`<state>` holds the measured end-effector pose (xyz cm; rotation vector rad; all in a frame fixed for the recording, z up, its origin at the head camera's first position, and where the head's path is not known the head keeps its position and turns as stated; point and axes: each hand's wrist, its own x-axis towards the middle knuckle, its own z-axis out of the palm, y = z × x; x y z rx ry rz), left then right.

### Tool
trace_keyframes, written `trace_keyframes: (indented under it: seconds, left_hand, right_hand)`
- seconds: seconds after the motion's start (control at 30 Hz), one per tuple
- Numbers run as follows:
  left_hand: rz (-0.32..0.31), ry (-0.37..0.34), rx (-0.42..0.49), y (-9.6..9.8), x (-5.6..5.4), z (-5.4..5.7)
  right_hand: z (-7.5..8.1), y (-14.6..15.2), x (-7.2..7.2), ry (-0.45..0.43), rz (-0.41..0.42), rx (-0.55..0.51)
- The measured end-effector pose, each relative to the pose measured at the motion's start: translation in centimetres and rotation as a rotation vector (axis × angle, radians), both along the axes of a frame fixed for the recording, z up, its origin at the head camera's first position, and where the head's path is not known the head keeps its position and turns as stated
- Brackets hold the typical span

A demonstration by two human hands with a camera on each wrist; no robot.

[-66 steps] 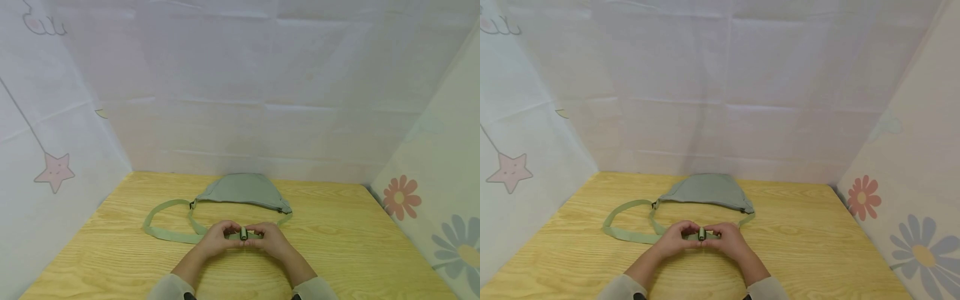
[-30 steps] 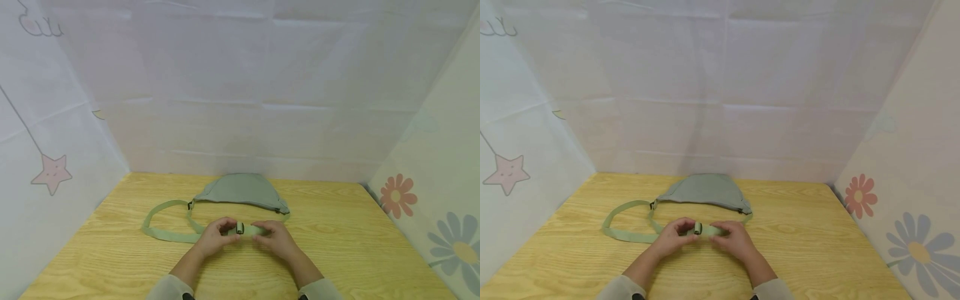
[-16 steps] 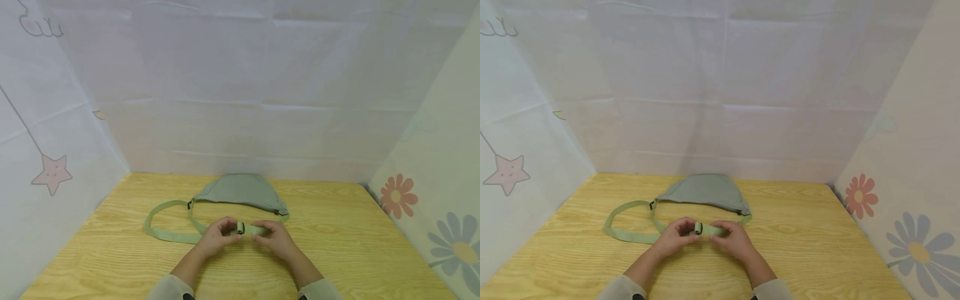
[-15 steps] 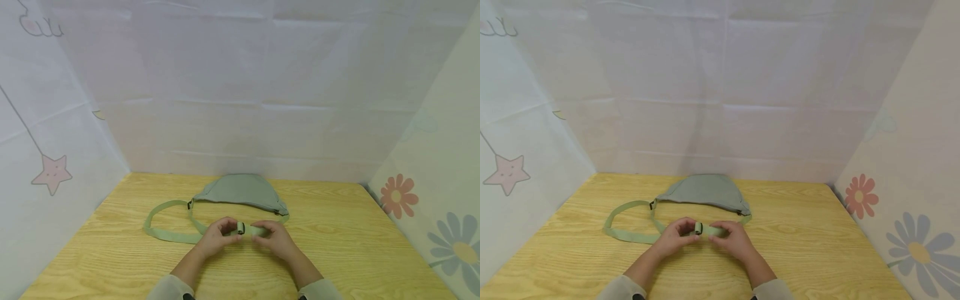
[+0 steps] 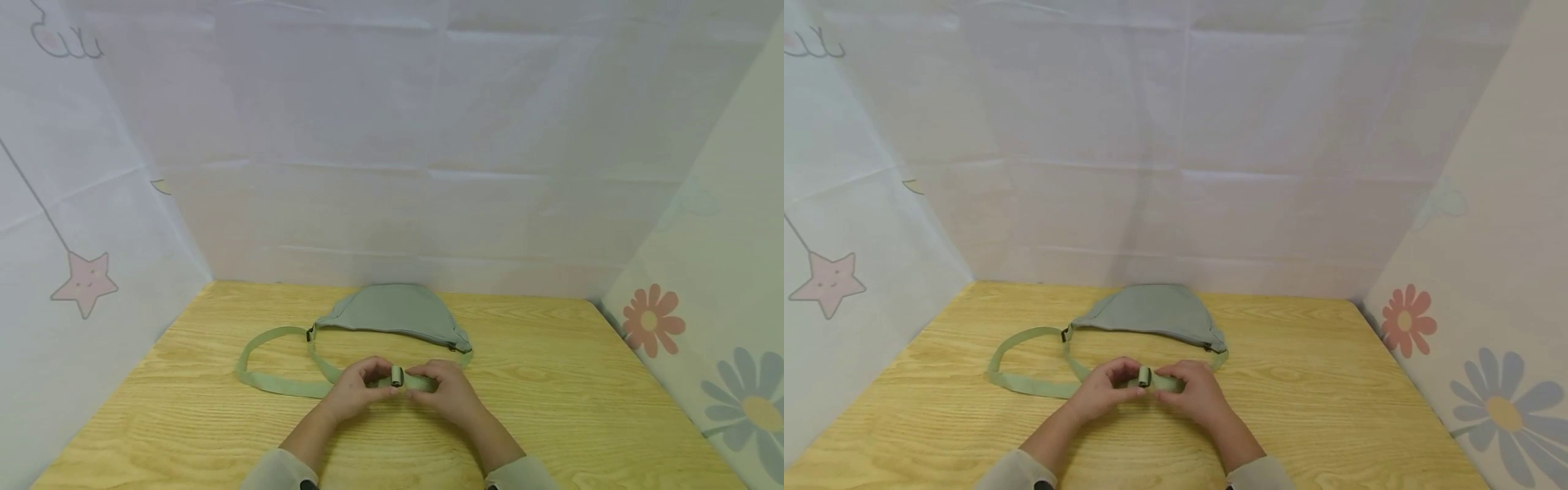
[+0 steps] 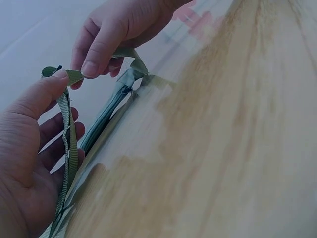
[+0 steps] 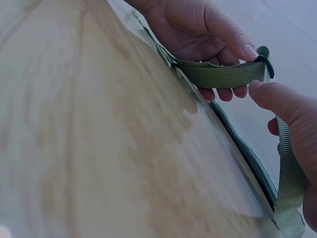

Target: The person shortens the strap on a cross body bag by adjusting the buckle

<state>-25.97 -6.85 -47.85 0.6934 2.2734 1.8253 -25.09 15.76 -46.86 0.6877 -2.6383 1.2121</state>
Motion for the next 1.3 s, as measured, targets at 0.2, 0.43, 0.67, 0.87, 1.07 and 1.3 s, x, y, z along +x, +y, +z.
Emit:
trace_keyframes:
  seconds: [0.2, 0.43, 0.67, 0.87, 1.07, 1.3]
  left_hand:
    - [0.006, -0.026, 0.004, 0.0, 0.0, 0.0]
    - [-0.018, -0.015, 0.003, 0.1, 0.1, 0.1]
    - [-0.034, -0.001, 0.002, 0.8, 0.1, 0.2]
    - [0.006, -0.036, -0.006, 1.2, 0.3, 0.4]
    - [0.033, -0.035, -0.022, 1.2, 0.4, 0.4]
    - [0.038, -0.030, -0.017, 1.1, 0.3, 0.4]
  right_hand:
    - [0.3, 0.0, 0.1, -0.085, -0.006, -0.092]
    - [0.3, 0.0, 0.1, -0.146, -0.013, -0.137]
    - [0.6, 0.0, 0.3, -0.142, 0.019, -0.162]
    - [0.7, -0.1, 0.3, -0.142, 0.007, -0.122]
    - [0.7, 0.2, 0.3, -0.061, 0.020, -0.004]
    - [0.4, 1.2, 0.6, 0.056, -0.029, 0.093]
